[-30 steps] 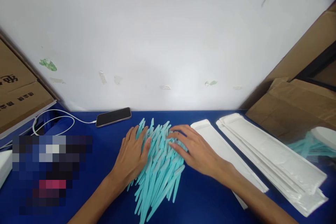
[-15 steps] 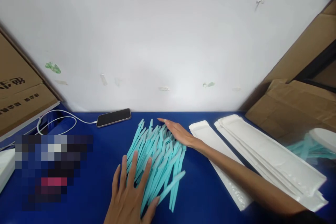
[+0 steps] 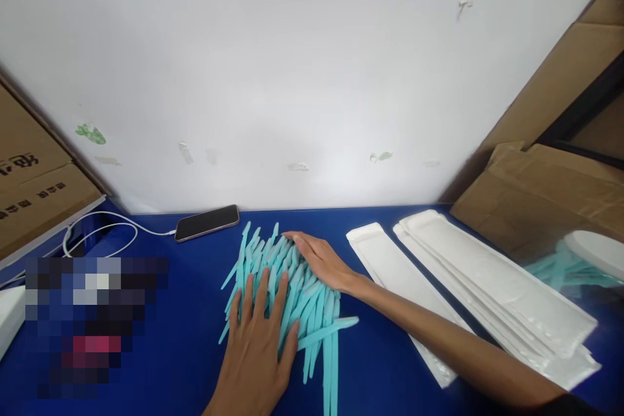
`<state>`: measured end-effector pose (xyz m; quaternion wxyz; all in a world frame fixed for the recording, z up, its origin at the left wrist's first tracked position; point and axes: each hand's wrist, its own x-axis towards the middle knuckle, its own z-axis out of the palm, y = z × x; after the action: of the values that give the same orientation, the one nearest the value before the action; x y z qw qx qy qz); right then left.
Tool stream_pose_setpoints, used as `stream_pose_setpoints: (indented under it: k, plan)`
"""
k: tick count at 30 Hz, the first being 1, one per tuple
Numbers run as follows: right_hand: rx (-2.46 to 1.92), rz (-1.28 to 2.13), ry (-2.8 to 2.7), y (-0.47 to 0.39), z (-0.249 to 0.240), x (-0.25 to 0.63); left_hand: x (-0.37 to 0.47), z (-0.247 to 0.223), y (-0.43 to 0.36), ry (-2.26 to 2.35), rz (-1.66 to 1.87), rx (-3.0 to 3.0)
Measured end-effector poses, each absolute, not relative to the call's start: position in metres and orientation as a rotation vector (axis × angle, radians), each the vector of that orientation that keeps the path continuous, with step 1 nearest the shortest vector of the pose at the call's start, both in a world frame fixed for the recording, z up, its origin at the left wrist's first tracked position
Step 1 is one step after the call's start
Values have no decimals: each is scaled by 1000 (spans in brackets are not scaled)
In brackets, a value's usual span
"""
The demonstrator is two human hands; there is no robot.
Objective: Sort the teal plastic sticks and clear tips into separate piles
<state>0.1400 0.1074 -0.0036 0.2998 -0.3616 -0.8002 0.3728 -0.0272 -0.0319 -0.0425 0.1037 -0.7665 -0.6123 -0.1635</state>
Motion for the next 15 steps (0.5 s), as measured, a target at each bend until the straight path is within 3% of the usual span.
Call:
stream_pose_setpoints:
  k: [6,10,15]
  plan:
    - [-1036,825,-2018,105,31,150,-27,-37,-32,-1822,-548,-2273]
    - [-1105,620,-1993,60,63,171,-42,-22,-23,-1894,-584,-2261]
    - [-1284,565,-2393,-30,30,193,-82,-12,24,-2146,-538,-2168]
